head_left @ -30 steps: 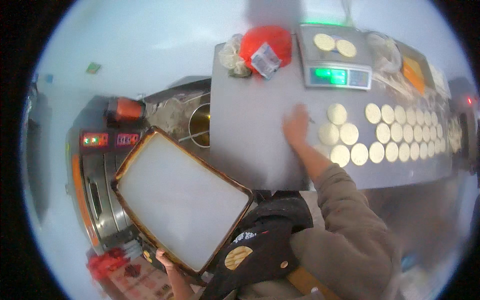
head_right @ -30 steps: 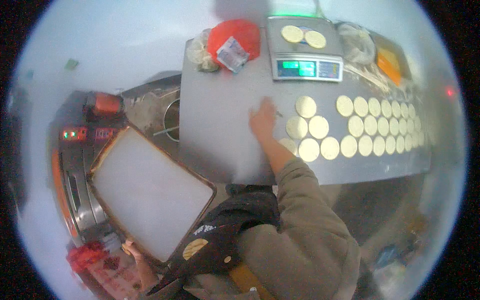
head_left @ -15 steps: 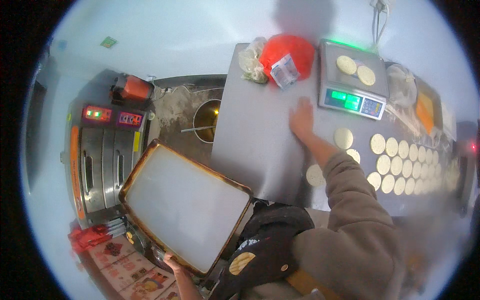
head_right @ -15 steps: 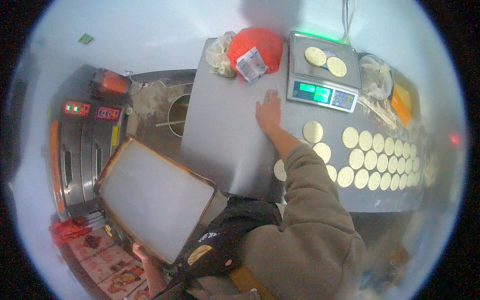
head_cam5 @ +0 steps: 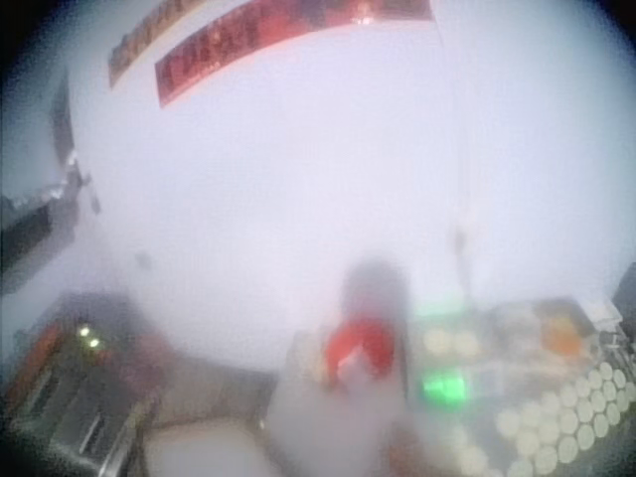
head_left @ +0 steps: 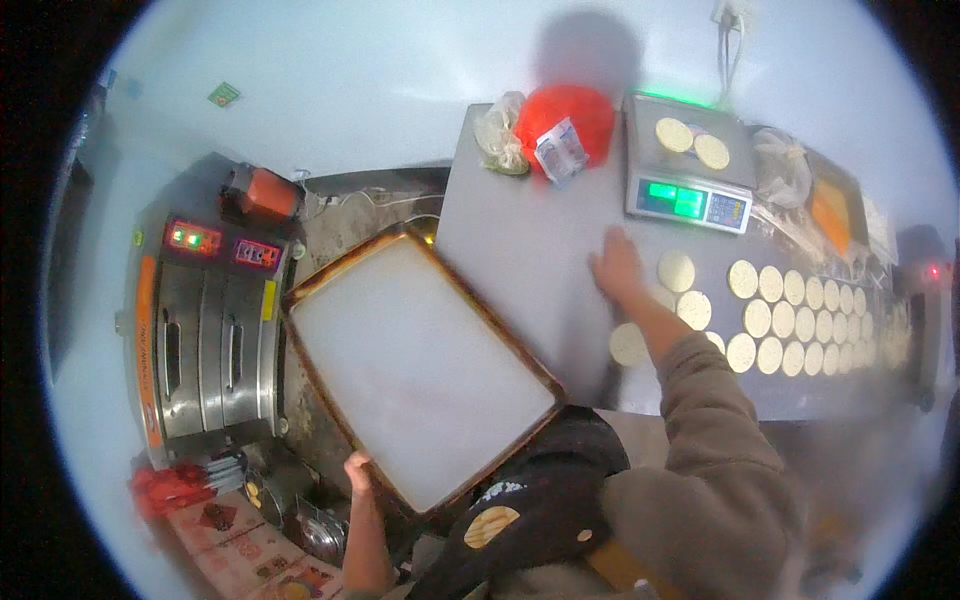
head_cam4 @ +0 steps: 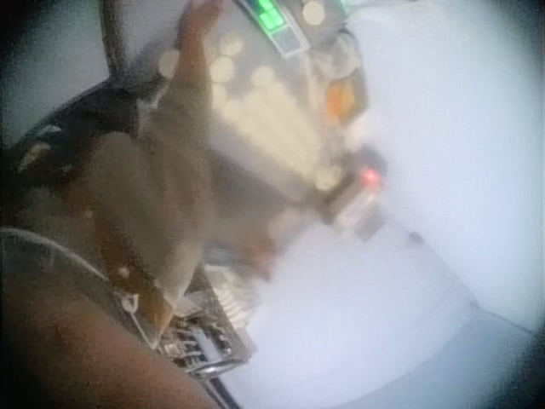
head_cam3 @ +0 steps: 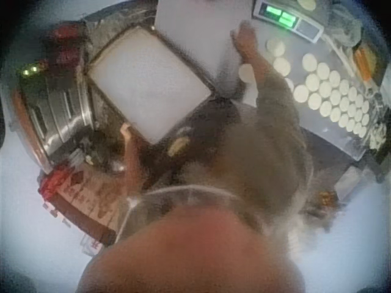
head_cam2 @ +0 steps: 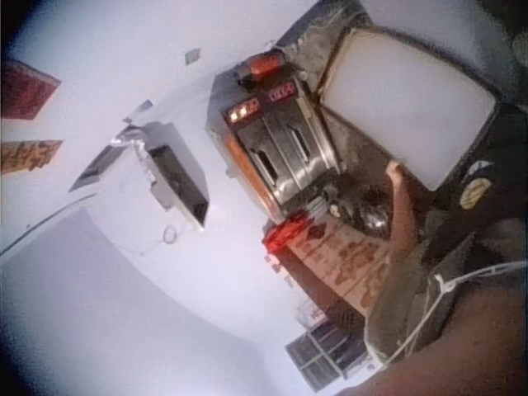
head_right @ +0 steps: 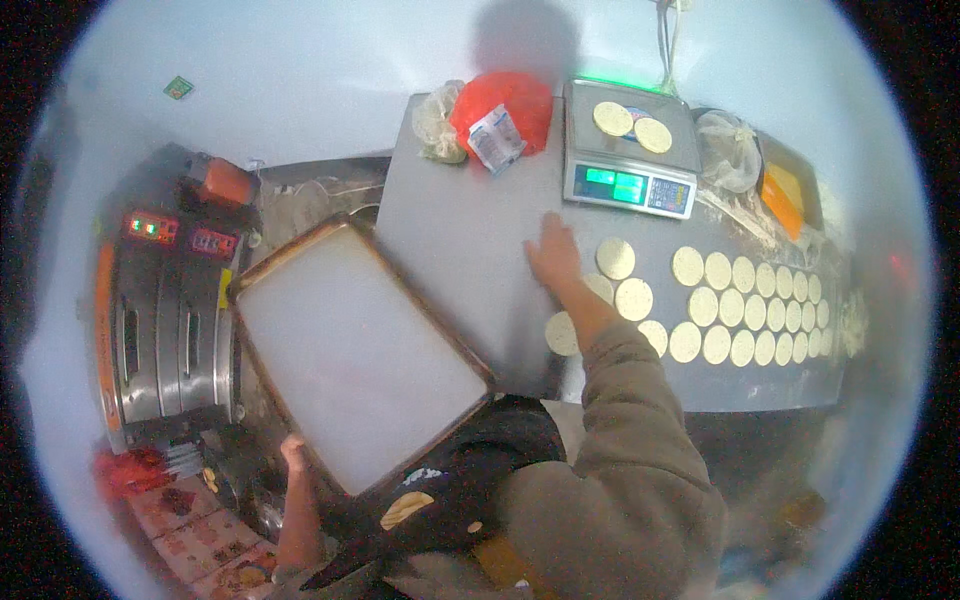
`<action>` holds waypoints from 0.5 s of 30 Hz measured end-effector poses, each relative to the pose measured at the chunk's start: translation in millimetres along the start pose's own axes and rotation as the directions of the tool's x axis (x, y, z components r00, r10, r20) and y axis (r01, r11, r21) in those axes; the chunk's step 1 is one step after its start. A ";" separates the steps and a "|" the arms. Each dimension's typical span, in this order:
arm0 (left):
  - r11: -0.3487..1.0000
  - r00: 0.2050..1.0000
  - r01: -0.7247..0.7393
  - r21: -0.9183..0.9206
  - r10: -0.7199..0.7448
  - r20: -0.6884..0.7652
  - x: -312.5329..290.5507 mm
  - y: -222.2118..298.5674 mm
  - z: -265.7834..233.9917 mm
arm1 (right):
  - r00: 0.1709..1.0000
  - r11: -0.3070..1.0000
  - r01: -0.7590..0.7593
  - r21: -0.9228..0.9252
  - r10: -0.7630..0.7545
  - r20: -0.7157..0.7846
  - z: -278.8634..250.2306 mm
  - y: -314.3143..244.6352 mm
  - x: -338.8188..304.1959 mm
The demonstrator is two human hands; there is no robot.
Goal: The person cuts circular pieces from a sheet of dough using a round cutter, then arranges them on a baking tray. They also weigh some dough pieces on a digital scale and place them on the tray.
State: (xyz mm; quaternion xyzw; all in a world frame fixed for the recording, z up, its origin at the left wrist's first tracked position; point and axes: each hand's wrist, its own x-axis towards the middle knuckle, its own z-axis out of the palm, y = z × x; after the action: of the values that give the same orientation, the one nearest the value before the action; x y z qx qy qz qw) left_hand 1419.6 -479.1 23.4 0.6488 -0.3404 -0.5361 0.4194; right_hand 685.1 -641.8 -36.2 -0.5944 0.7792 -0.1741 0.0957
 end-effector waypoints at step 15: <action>0.947 0.857 0.242 0.210 -0.310 0.412 146.8 25.6 122.1 | 0.942 0.964 -0.239 0.121 0.260 -0.214 -80.3 -74.5 -402.8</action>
State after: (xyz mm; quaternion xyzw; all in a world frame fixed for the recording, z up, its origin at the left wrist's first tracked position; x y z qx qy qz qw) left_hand 1328.4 -642.6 -22.5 0.5825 -0.3690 -0.6960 0.2001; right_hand 833.7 -259.9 43.2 -0.4618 0.8451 -0.2636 0.0546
